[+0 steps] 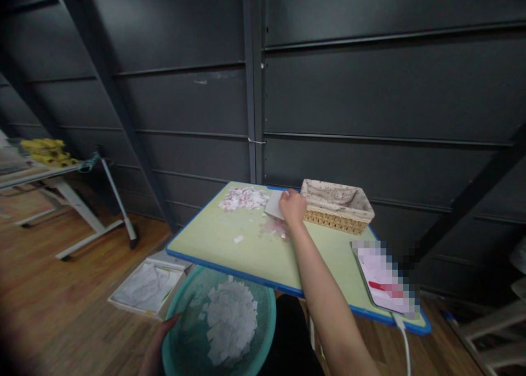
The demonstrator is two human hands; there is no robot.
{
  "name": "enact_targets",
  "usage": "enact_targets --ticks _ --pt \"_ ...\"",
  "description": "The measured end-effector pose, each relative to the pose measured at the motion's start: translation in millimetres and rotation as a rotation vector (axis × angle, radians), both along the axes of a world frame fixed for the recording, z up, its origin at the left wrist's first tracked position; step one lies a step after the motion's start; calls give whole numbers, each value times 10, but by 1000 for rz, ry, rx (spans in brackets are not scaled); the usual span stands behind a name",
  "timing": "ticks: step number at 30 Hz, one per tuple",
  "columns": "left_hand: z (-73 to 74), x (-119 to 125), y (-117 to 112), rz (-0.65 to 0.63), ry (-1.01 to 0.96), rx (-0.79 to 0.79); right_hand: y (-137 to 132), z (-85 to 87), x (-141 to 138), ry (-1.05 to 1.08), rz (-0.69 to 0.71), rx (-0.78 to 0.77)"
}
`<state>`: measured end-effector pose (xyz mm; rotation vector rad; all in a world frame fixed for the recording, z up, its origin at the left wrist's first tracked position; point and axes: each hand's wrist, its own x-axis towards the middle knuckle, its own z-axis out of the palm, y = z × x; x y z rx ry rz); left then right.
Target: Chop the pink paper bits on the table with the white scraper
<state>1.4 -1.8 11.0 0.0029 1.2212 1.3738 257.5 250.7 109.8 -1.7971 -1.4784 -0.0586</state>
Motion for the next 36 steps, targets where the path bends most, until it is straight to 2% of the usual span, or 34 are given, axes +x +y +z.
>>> enact_targets --ticks 6,11,16,24,36 --pt "-47 -16 -8 -35 -33 -19 -19 -5 -36 -58 -18 -34" --pt "19 34 -35 -17 7 -24 2 -31 -48 -81 -18 -47" --pt "73 54 -28 -12 60 -22 9 -56 -105 -70 94 -45" --pt "-2 -2 -17 -4 44 21 -60 2 -184 -73 244 -45" --pt "-18 -26 -33 2 38 3 -28 55 -83 100 404 -91"
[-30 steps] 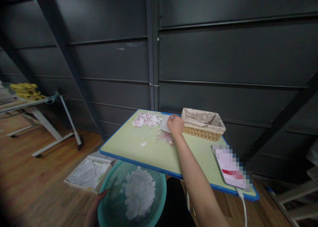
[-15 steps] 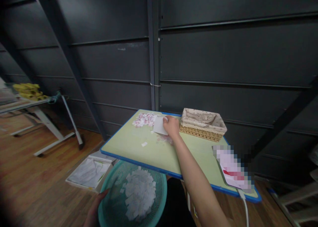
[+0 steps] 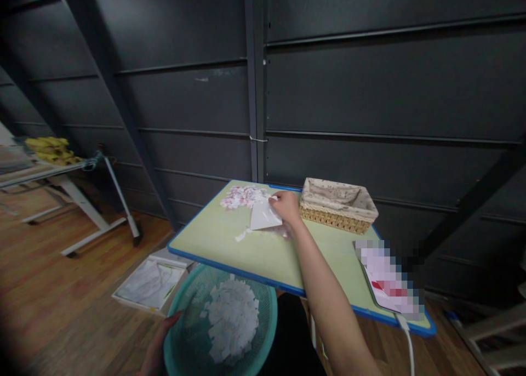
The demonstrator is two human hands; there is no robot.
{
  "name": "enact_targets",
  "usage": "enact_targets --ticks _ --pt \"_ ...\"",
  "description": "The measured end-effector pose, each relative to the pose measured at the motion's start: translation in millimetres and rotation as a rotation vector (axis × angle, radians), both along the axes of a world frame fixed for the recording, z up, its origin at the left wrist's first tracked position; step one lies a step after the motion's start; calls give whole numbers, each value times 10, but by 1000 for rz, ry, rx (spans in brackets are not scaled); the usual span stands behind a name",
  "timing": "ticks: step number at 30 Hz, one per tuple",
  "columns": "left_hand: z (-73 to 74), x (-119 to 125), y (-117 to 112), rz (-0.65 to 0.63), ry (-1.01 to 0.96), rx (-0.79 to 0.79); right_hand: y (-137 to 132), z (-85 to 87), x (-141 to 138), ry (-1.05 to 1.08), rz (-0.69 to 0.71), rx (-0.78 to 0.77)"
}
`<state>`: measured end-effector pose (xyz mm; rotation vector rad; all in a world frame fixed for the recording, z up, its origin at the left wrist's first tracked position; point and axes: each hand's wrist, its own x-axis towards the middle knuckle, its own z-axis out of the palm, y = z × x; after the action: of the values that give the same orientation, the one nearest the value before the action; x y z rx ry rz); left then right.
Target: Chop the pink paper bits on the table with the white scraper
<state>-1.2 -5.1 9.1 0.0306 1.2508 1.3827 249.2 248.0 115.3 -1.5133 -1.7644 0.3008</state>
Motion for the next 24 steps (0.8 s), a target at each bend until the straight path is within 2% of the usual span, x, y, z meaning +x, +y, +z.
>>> enact_targets --ticks 3,8,12,16,19,24 --pt "41 29 -10 -11 -3 -3 17 -6 27 77 20 -15" --pt "100 72 6 0 -17 -5 37 -42 30 78 62 -36" --pt "63 42 22 4 -55 -12 70 -82 38 196 158 -110" --pt "33 16 13 20 -66 5 93 -98 52 229 125 -110" --pt "58 29 -2 13 -74 20 91 -103 42 217 160 -133" --pt "61 43 -7 10 -55 5 94 -127 -6 318 167 -132"
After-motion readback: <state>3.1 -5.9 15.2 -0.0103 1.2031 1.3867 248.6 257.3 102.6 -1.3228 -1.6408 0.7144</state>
